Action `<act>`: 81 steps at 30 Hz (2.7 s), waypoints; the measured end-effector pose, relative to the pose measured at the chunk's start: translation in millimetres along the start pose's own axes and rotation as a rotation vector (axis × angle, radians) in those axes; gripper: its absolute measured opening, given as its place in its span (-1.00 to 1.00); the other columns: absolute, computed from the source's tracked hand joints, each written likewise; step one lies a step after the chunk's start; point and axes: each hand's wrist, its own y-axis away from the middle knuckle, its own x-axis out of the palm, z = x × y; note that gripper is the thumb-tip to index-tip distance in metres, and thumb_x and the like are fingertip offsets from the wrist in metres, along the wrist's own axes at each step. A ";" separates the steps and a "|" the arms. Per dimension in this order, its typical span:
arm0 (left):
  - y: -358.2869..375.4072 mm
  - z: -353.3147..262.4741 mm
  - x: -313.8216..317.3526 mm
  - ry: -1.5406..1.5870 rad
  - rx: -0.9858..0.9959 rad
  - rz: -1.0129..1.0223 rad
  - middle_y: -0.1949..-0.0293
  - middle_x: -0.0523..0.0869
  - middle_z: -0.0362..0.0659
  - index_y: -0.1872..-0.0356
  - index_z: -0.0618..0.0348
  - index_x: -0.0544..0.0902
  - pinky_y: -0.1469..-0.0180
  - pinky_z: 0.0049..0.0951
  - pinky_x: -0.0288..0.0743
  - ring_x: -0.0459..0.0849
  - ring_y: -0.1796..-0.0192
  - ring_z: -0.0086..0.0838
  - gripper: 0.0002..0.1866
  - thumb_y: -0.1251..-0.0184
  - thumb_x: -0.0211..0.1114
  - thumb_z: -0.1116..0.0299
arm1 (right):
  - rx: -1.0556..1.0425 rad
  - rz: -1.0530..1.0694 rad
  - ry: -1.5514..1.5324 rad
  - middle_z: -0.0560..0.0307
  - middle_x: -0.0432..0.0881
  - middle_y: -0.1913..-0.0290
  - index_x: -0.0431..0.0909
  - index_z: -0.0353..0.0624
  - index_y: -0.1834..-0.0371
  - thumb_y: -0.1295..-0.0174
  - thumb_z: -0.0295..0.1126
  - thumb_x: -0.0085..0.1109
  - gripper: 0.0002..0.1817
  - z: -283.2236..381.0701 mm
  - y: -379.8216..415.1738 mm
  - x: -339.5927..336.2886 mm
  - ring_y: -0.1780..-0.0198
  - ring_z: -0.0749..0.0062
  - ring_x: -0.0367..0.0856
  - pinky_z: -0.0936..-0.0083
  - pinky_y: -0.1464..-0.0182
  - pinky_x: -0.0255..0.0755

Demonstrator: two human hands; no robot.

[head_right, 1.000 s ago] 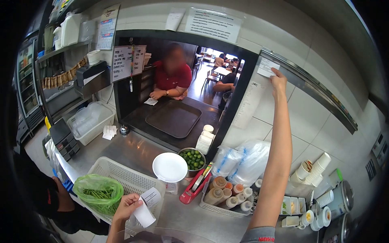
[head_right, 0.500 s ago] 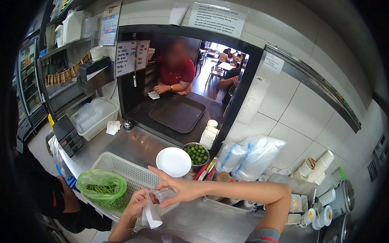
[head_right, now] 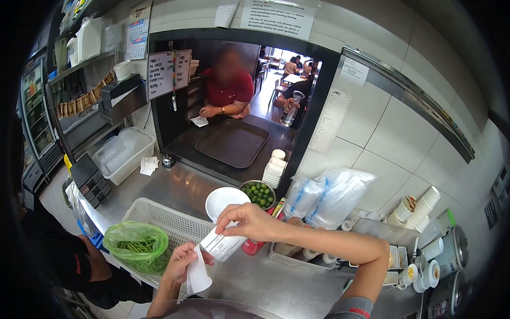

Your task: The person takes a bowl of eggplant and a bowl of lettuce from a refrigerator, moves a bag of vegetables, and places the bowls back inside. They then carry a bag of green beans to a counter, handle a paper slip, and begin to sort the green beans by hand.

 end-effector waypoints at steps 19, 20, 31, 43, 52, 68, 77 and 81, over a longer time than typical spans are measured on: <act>-0.1 -4.9 -4.1 -0.075 0.099 -0.131 0.32 0.68 0.08 0.32 0.21 0.48 0.21 -0.31 0.62 0.71 0.30 -0.25 -0.76 -0.20 0.28 0.26 | -0.615 -1.010 0.605 0.17 0.55 0.08 0.56 -0.24 0.07 0.00 -0.71 0.03 -0.62 69.7 12.8 -191.9 0.03 0.47 0.51 0.54 -0.02 0.38; 0.2 -4.9 -5.1 -0.071 0.106 -0.147 0.33 0.68 0.08 0.32 0.21 0.48 0.22 -0.32 0.62 0.71 0.32 -0.25 -0.76 -0.20 0.28 0.26 | -0.700 -1.147 0.502 0.23 0.59 0.24 0.59 -0.25 0.19 -0.02 -0.70 0.07 -0.72 78.7 21.6 -220.6 0.14 0.55 0.53 0.60 0.05 0.39; 0.7 -3.8 -20.6 -0.058 0.127 -0.177 0.32 0.68 0.08 0.28 0.23 0.50 0.22 -0.37 0.62 0.71 0.27 -0.31 -0.84 -0.25 0.22 0.36 | -0.234 -1.963 0.513 -0.06 0.66 0.14 0.68 -0.11 0.14 0.09 -0.64 -0.07 -0.56 63.1 92.6 -368.1 0.09 0.29 0.60 0.53 -0.02 0.37; 6.4 -14.7 -12.5 -0.160 0.285 -0.175 0.32 0.53 -0.22 0.37 0.32 0.58 0.07 -0.48 0.47 0.59 0.24 -0.46 -0.94 -0.13 0.19 0.61 | 0.072 -1.773 1.097 -0.31 0.00 -0.37 0.30 0.35 -0.30 -0.02 -0.17 0.32 -0.30 60.2 68.8 -337.1 -0.39 -0.13 0.03 0.17 -0.36 0.04; 26.2 -14.4 -20.7 -0.552 0.639 -0.246 0.25 0.59 -0.16 0.39 0.26 0.60 -0.02 -0.42 0.35 0.52 0.12 -0.41 -0.85 0.05 0.28 0.63 | 0.216 0.230 -0.247 -0.13 0.54 -0.05 -0.36 0.15 -0.48 -0.39 -0.08 -0.13 -0.25 -50.6 34.9 50.8 -0.06 0.27 0.57 0.32 -0.17 0.34; 46.7 -20.7 -21.7 -0.487 0.542 -0.372 0.17 0.51 -0.14 -0.13 0.10 0.40 0.01 -0.47 0.39 0.51 0.10 -0.45 -0.68 -0.38 0.05 0.40 | -0.408 -0.410 -0.581 -0.13 0.43 -0.10 -0.22 0.04 -0.46 -0.08 -0.76 0.06 -0.07 -57.5 -35.2 147.4 -0.10 0.37 0.48 0.48 -0.09 0.44; 56.7 -7.6 -64.3 0.001 0.244 -0.397 -0.10 0.49 0.12 -0.33 0.10 0.14 -0.08 -0.32 0.53 0.58 -0.08 -0.24 -0.43 -0.31 0.02 0.64 | -0.270 -0.299 -0.257 -0.11 0.07 -0.38 -0.15 -0.09 -0.46 0.02 -0.83 0.01 -0.07 -93.5 -28.5 191.4 -0.33 0.30 0.23 0.44 -0.23 0.31; 64.5 -16.3 -62.8 -0.216 0.283 -0.395 -0.14 0.48 0.03 -0.29 0.22 0.28 -0.05 -0.48 0.51 0.60 -0.08 -0.28 -0.44 -0.23 0.02 0.74 | -0.121 -0.370 -0.372 -0.10 0.16 -0.32 -0.15 -0.05 -0.45 0.02 -0.81 0.08 -0.05 -116.8 -9.4 211.6 -0.18 0.31 0.42 0.51 -0.03 0.49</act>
